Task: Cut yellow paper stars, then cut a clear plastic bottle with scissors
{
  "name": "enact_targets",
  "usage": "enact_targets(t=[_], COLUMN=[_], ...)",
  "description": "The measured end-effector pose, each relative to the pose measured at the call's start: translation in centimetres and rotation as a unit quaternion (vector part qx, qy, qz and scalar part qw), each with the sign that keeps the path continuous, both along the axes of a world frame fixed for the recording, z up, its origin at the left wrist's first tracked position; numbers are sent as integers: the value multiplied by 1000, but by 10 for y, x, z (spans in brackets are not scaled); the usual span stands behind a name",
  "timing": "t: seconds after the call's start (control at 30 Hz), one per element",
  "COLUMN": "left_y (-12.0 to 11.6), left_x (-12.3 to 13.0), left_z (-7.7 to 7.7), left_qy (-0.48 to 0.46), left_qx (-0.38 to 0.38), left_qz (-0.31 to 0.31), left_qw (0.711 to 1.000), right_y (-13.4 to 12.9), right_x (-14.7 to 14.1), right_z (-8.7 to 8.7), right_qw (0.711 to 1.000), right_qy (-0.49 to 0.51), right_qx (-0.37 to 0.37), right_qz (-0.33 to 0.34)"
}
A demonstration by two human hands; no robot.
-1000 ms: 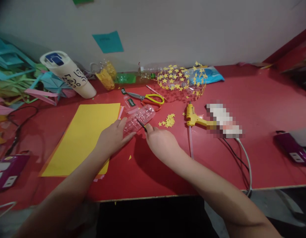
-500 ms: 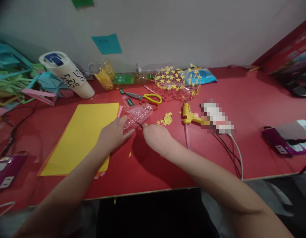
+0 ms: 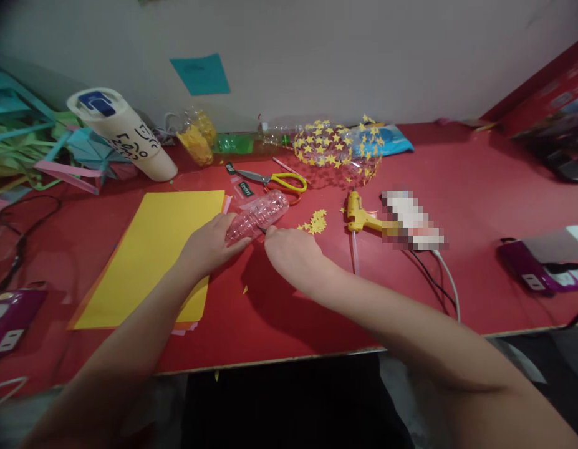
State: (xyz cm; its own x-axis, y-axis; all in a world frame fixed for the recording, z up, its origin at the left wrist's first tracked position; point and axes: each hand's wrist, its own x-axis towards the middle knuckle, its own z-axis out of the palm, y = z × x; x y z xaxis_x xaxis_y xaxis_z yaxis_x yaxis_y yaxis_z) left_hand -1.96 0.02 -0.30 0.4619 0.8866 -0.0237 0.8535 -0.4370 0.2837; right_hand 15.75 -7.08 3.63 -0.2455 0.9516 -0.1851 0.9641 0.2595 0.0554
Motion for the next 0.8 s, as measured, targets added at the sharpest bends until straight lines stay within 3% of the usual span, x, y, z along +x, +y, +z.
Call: enact_targets(t=[0.13, 0.3, 0.43, 0.63, 0.8], left_y=[3, 10, 24, 22, 13], left_x=[-2, -4, -10, -12, -3], left_z=[-1, 7, 10, 7, 3], left_qy=[-34, -71, -56, -58, 19], left_qx=[-4, -62, -98, -26, 17], left_qz=[-8, 2, -8, 16, 11], left_qw=[999, 996, 994, 998, 1000], right_y=[1, 12, 19, 21, 24], right_x=[-4, -1, 5, 0, -7], right_z=[-7, -24, -31, -23, -20], right_qw=[1000, 999, 999, 998, 998], right_qy=[-1, 26, 35, 61, 58], right_qx=[-9, -36, -24, -3, 6], right_qz=[-11, -20, -24, -16, -10])
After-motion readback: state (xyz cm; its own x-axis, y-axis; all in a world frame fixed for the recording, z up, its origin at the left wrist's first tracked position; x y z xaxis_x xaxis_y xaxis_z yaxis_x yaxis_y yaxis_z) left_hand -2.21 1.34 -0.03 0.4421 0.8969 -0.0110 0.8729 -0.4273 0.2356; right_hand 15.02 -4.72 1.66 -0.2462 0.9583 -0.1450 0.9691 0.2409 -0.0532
